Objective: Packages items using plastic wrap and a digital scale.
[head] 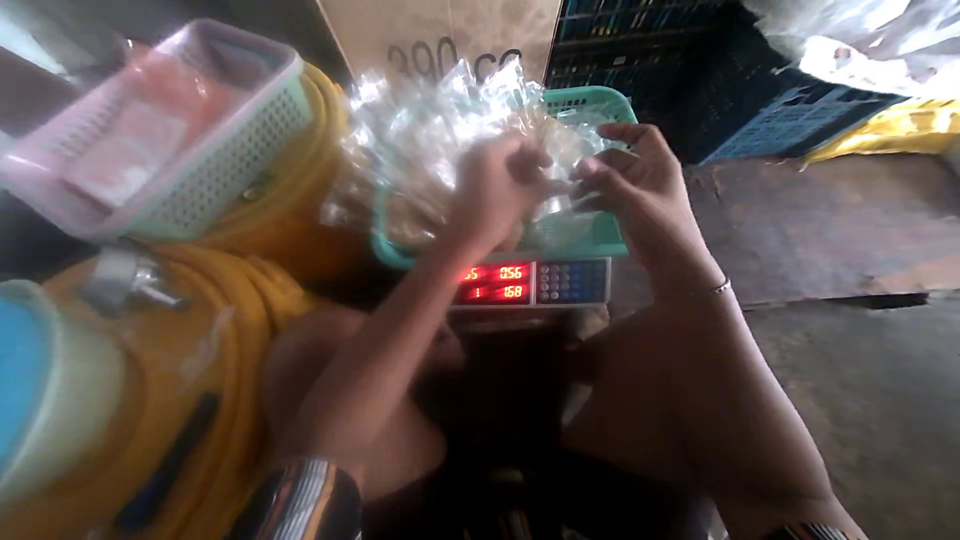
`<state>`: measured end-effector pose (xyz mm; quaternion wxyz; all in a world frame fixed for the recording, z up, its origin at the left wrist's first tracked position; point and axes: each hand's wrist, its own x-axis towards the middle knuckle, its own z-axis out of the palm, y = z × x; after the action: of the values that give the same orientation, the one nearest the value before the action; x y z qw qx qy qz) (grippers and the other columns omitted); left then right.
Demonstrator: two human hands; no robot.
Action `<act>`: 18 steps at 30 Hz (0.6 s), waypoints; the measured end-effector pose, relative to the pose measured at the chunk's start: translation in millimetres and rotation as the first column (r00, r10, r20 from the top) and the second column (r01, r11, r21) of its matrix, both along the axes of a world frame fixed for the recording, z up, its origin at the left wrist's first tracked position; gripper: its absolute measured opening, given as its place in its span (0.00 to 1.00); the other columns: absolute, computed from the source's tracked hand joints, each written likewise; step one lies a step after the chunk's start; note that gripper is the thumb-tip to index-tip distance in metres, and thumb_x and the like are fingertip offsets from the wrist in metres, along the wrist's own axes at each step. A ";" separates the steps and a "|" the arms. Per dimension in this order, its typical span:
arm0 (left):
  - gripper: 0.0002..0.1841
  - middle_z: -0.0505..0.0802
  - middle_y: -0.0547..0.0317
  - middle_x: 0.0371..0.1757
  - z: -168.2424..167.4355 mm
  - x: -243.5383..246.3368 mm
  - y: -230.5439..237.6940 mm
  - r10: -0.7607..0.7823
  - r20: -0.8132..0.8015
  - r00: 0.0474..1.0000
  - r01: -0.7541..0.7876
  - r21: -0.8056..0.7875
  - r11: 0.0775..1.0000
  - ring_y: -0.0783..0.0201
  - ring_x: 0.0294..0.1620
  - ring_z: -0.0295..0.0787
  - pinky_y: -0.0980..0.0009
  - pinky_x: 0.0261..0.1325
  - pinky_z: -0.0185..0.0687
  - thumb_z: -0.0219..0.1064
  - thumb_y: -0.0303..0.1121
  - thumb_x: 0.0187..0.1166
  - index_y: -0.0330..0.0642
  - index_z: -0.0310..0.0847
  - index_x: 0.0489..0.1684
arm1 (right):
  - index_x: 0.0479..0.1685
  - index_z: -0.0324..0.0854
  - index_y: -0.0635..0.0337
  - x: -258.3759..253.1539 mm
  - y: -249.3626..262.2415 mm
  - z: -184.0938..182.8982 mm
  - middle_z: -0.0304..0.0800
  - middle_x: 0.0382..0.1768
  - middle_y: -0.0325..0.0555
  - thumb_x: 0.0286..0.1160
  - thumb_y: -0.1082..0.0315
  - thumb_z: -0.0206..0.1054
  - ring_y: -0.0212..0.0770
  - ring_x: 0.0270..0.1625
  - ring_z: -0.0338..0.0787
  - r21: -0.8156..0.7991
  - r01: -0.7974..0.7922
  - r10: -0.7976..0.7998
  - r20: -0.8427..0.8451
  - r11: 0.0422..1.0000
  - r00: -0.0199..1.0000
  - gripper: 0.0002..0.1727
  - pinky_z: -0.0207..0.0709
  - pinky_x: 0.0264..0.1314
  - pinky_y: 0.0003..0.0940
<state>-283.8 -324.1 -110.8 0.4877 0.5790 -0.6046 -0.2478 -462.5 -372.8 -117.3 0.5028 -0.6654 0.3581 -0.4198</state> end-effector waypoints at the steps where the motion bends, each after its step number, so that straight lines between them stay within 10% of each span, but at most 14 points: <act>1: 0.15 0.91 0.59 0.32 -1.3 -2.3 0.2 -0.026 0.006 1.000 0.026 0.014 1.000 0.77 0.29 0.86 0.81 0.37 0.84 0.85 0.27 0.62 0.35 0.87 0.43 | 0.74 0.64 0.65 1.8 0.7 -2.0 0.88 0.41 0.37 0.74 0.70 0.72 0.30 0.37 0.92 0.022 -0.043 0.043 0.017 0.999 0.999 0.31 0.92 0.43 0.29; 8: 0.16 0.92 0.60 0.36 -3.9 1.2 -6.0 0.086 -0.087 0.992 -0.086 0.004 0.996 0.78 0.32 0.87 0.81 0.41 0.85 0.84 0.29 0.64 0.34 0.86 0.45 | 0.67 0.72 0.66 -9.9 -10.9 -4.5 0.88 0.37 0.38 0.70 0.76 0.70 0.27 0.34 0.88 -0.075 0.061 -0.071 -0.138 0.995 0.988 0.24 0.86 0.41 0.24; 13: 0.13 0.93 0.51 0.39 -7.5 -7.2 0.0 -0.057 0.232 0.971 0.087 -0.121 0.989 0.66 0.38 0.90 0.71 0.48 0.87 0.73 0.21 0.68 0.33 0.88 0.51 | 0.67 0.80 0.67 4.7 6.1 -6.6 0.84 0.60 0.63 0.64 0.71 0.76 0.59 0.62 0.85 -0.540 0.051 -0.309 -0.399 0.840 0.863 0.27 0.80 0.64 0.54; 18: 0.19 0.90 0.46 0.48 -6.8 -27.9 7.7 0.116 0.399 0.909 -0.048 -0.177 0.983 0.54 0.45 0.87 0.60 0.49 0.83 0.75 0.27 0.66 0.35 0.86 0.57 | 0.38 0.89 0.66 10.5 10.1 -12.4 0.91 0.36 0.54 0.71 0.75 0.69 0.48 0.37 0.91 -0.652 0.064 -0.362 -0.334 0.755 0.870 0.04 0.84 0.41 0.44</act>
<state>-311.7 -316.5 -117.6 0.4066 0.6010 -0.6862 -0.0503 -452.0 -362.7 -129.6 0.1076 -0.8236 0.3788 -0.4082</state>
